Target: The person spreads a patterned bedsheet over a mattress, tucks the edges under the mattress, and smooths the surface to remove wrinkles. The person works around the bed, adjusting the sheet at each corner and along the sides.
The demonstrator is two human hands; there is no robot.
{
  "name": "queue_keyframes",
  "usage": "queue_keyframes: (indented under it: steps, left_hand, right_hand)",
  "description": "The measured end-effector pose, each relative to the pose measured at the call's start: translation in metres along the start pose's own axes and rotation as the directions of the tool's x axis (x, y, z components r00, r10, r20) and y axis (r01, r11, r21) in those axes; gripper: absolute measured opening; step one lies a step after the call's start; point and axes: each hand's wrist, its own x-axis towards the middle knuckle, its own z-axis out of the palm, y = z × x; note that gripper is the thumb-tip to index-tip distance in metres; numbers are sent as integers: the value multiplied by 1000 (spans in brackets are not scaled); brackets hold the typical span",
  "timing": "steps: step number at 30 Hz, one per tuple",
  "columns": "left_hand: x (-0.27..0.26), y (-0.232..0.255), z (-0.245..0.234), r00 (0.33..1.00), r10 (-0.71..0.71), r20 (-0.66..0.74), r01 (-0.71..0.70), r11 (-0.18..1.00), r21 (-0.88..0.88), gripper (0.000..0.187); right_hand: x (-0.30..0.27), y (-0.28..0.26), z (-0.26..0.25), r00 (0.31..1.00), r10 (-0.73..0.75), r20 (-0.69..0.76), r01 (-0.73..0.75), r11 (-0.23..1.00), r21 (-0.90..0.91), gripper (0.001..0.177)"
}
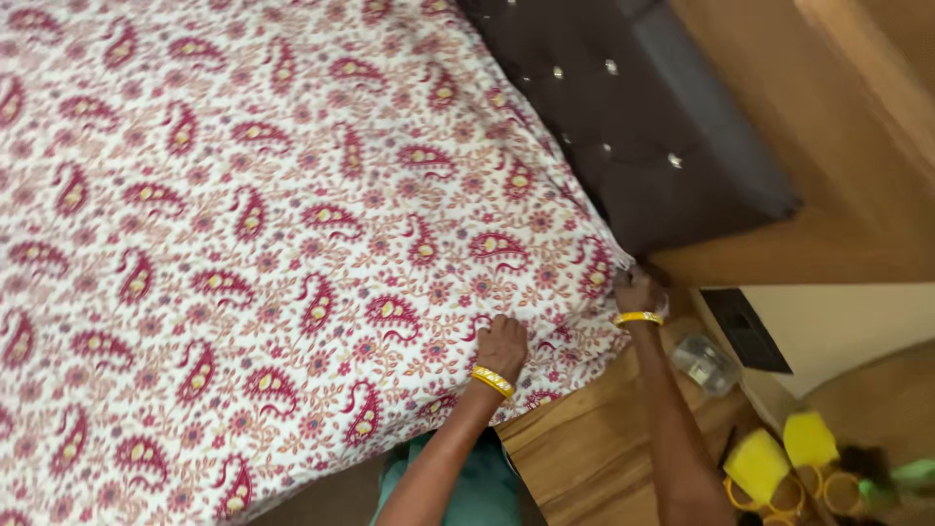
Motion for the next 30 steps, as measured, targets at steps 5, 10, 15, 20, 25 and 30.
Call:
queue_keyframes:
  steps: [5, 10, 15, 20, 25, 30]
  left_hand:
    - [3, 24, -21, 997, 75, -16, -75, 997, 9, 16]
    - [-21, 38, -44, 941, 130, -311, -197, 961, -194, 56]
    - [-42, -64, -68, 903, -427, -55, 397, 875, -278, 72]
    - [-66, -212, -97, 511, -859, 32, 859, 509, -60, 92]
    - [-88, -244, -92, 578, -812, 80, 816, 577, -38, 82]
    - [-94, -246, -97, 609, -769, 192, 785, 619, -11, 83]
  right_hand:
    - [5, 30, 4, 979, -137, 152, 177, 940, -292, 32]
    - [-9, 22, -16, 996, -92, 9, 91, 952, -291, 32]
    - [-26, -74, -15, 919, -383, -90, 383, 923, -16, 35]
    - [-114, -267, 51, 646, -737, 199, 619, 659, 428, 55]
    - [-107, -367, 127, 304, -790, 533, 884, 442, 151, 54]
    - [53, -248, 107, 749, -509, 423, 638, 726, -257, 57]
